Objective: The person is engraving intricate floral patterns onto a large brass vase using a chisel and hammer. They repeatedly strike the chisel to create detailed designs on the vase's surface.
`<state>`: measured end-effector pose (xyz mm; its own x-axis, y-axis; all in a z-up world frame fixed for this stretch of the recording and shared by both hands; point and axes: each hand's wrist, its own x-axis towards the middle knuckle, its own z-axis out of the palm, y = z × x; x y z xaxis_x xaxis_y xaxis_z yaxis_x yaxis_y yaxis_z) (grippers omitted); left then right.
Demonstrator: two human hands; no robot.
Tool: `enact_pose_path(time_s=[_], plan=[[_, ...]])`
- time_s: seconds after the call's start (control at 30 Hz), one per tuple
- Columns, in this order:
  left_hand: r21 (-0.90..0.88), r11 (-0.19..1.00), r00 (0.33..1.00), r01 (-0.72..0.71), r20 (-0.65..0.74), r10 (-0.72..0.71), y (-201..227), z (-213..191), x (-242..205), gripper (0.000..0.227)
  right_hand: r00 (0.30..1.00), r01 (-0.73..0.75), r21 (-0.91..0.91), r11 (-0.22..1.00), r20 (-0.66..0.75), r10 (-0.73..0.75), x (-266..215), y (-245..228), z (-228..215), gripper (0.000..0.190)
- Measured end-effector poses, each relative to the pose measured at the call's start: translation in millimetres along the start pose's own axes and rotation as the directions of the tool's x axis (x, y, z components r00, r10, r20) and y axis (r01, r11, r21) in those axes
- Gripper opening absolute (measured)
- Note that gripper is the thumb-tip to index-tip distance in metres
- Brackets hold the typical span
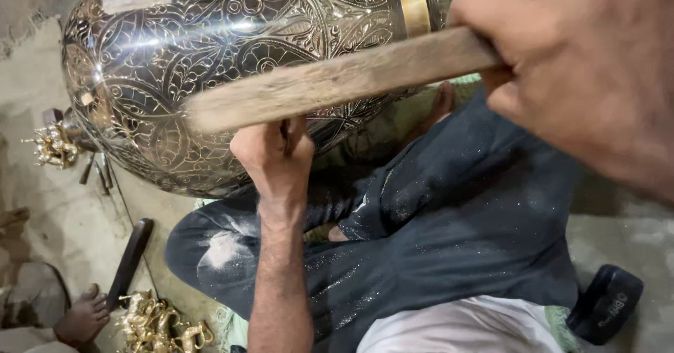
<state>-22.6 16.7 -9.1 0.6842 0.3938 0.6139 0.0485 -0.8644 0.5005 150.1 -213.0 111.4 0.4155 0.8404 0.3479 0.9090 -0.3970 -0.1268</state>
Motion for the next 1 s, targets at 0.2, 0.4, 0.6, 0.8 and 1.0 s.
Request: enact_pose_path(time_s=[0.2,0.4,0.6,0.8,1.0], plan=[[0.031,0.999,1.000,-0.007,0.024,0.007,-5,-1,1,0.017,0.985,-0.137,0.166,0.976,0.127,0.117,-3,8,4,0.027],[-0.008,0.999,0.999,-0.049,-0.002,0.049,4,-3,5,0.018,0.993,-0.105,0.148,0.983,0.077,0.095,-14,22,15,0.031],[-0.383,0.912,0.979,0.149,-0.072,-0.191,19,19,6,0.026,0.971,-0.145,-0.015,0.989,0.188,0.146,-15,33,27,0.027],[-0.373,0.918,0.932,0.135,-0.268,-0.245,40,48,-6,0.027,0.953,-0.074,-0.221,0.973,0.270,0.134,-6,38,36,0.041],[-0.390,0.909,0.910,0.146,-0.307,-0.278,42,53,-9,0.023,0.961,-0.032,-0.170,0.985,0.266,0.077,-1,32,28,0.037]])
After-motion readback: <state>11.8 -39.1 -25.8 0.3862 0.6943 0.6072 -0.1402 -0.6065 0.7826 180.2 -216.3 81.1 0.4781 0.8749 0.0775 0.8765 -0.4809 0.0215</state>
